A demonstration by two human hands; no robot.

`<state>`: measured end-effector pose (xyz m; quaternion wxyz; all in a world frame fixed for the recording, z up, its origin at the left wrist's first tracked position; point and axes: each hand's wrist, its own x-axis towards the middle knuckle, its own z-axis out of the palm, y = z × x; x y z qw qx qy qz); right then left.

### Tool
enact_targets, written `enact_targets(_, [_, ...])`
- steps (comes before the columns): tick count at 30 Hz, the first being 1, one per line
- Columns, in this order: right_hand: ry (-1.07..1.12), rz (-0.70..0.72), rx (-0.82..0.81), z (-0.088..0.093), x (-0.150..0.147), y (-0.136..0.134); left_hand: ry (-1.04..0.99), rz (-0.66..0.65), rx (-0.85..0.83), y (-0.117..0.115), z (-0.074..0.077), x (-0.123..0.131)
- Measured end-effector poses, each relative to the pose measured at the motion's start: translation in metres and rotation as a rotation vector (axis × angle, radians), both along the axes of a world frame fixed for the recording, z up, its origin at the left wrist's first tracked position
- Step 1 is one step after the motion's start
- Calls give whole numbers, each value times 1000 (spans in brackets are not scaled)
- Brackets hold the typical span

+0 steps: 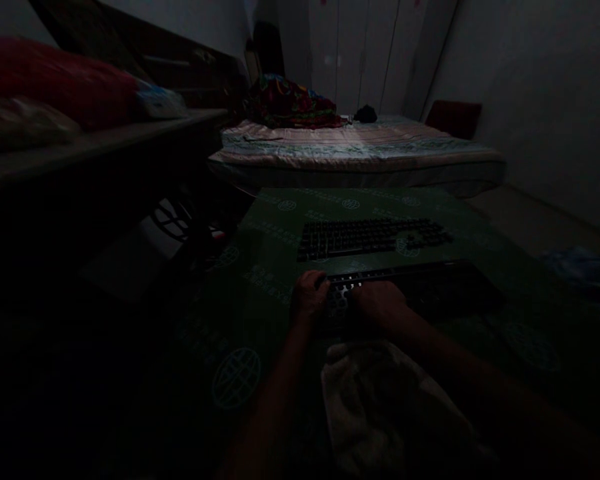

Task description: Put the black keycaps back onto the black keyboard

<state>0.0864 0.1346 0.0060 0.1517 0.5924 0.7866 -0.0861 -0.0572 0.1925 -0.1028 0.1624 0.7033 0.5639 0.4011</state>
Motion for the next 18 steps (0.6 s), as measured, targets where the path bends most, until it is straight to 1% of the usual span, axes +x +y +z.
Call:
enact_targets(2, [4,-15,11,1,-1,-4,-3,-5,-4,0,0,0])
enact_targets(7, [-4,-52,-24,3,-1,-17,-8,-4,-7,0,1,1])
enact_targets(12, [-35,-42,-59,8,15,-26,-5,-5,-4,-2,1,2])
enact_targets(15, [-53,-86,-102,14,26,-27,-3,-8,0,-2,1,3])
enact_targets(18, [-34,-109,-63,16,28,-21,6,-9,7,-2,1,2])
